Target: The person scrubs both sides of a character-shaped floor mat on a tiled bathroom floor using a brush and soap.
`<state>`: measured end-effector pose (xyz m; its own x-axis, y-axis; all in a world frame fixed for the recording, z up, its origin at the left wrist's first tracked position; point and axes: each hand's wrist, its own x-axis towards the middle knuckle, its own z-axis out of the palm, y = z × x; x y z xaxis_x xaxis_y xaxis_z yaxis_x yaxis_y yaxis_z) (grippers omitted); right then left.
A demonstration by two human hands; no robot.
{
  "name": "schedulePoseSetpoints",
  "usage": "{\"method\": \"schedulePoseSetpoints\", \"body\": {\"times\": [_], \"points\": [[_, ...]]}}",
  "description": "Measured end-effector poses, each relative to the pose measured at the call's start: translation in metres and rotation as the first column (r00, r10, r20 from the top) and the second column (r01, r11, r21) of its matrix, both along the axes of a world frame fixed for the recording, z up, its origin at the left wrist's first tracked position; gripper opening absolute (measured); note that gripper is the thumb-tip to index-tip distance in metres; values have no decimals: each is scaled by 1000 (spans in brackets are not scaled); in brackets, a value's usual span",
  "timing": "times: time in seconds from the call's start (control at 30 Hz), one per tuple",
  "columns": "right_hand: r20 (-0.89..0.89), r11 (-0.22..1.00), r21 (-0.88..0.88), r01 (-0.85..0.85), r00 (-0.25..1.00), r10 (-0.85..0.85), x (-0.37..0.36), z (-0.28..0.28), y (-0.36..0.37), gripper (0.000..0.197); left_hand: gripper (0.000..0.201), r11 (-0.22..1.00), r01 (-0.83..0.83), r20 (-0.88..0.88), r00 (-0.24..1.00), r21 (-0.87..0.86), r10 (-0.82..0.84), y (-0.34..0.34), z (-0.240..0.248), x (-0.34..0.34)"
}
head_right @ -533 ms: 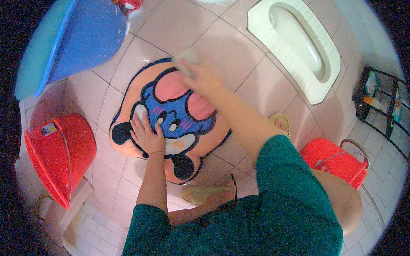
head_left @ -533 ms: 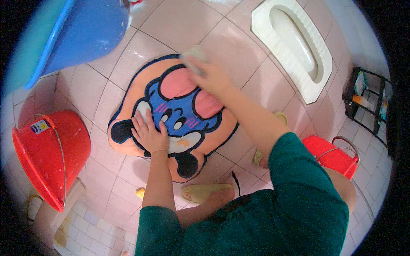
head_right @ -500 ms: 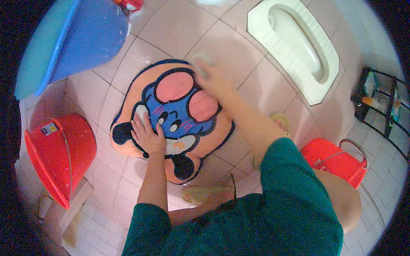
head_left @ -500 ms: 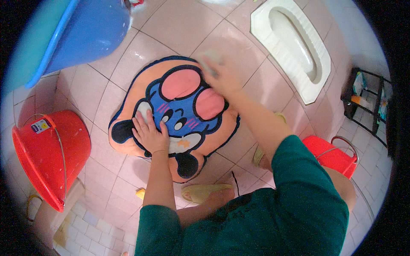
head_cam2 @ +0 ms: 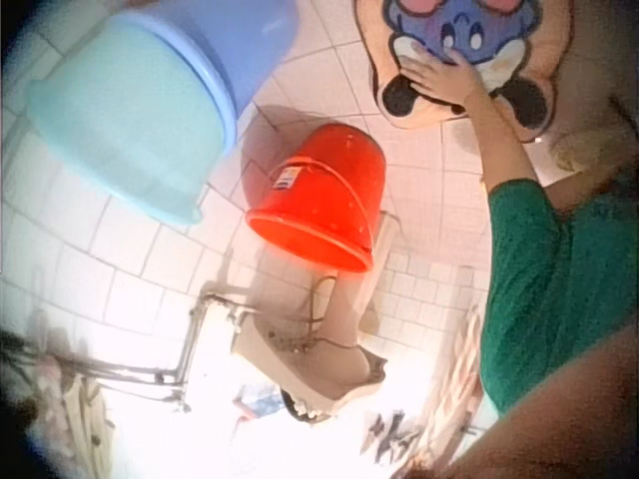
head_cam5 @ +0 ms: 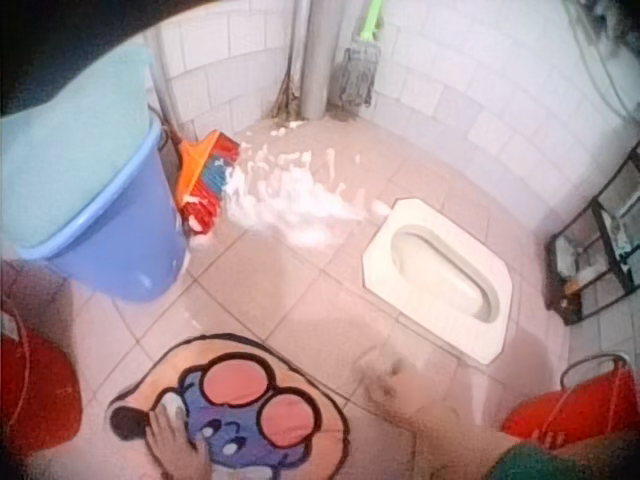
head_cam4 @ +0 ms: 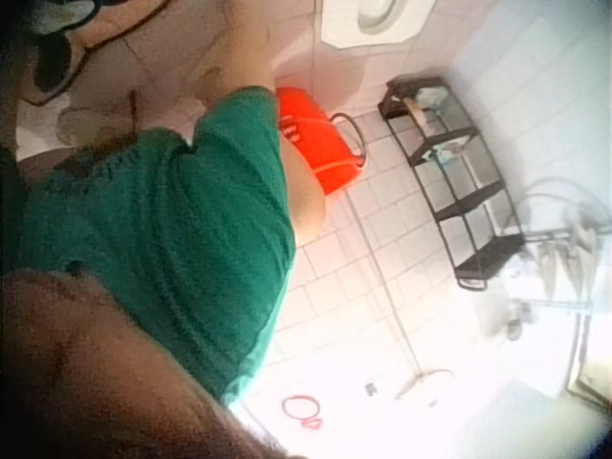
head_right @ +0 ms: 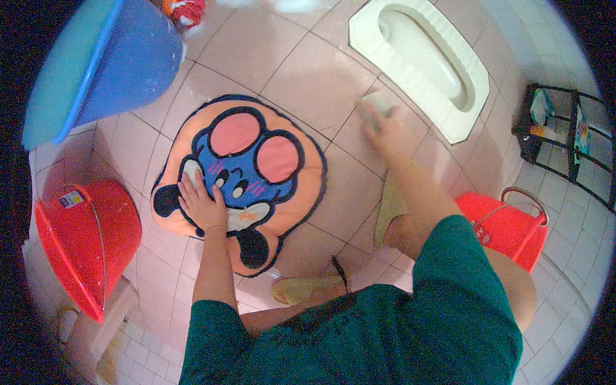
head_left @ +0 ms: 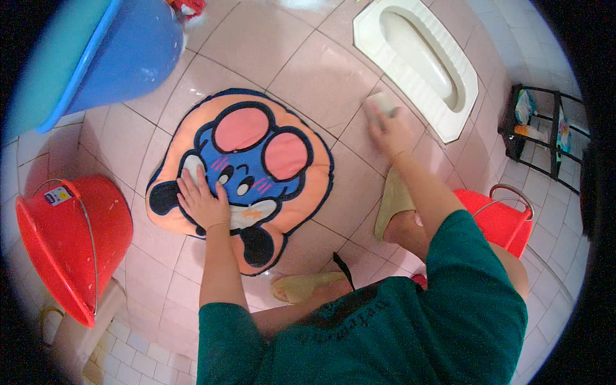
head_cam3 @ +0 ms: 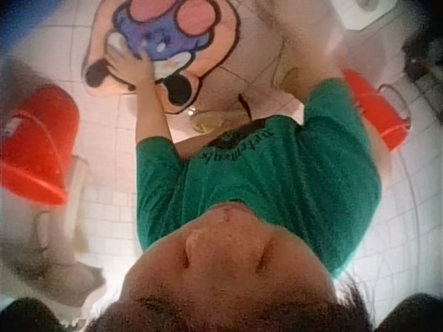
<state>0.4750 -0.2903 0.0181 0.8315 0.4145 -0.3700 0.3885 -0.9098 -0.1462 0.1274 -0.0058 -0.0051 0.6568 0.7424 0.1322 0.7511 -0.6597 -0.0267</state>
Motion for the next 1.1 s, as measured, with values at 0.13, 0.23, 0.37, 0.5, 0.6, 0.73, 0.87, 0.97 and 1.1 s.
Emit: {"method": "schedulePoseSetpoints", "body": {"times": [0.13,0.23,0.37,0.5,0.6,0.73,0.87,0.97,1.1], "points": [[161,997,75,-3,987,-9,57,14,-44,57,59,999,37,25,999,26,-37,3,-2,-6],[22,953,233,-194,981,194,30,29,-11,62,60,999,40,-18,999,-1,-40,3,-3,-13],[-29,736,213,-643,749,662,-44,17,44,63,63,997,50,-28,998,-66,-52,14,0,-19],[46,951,99,-292,956,289,-29,-7,47,59,68,983,-176,-195,967,-54,163,-24,23,14],[103,990,79,-114,989,105,23,-8,30,60,57,901,129,168,984,-414,-64,-92,54,80],[108,899,211,-383,923,369,3,12,47,59,54,916,271,88,963,-296,-256,-188,44,121],[79,714,244,-656,747,660,-51,8,68,61,37,829,160,18,984,-536,-178,-168,3,116],[22,821,218,-527,844,536,-55,-10,67,64,21,831,60,306,942,-553,136,-121,41,98],[49,887,226,-404,914,404,-18,-29,50,62,34,447,125,422,617,-886,664,-64,80,55]]}}
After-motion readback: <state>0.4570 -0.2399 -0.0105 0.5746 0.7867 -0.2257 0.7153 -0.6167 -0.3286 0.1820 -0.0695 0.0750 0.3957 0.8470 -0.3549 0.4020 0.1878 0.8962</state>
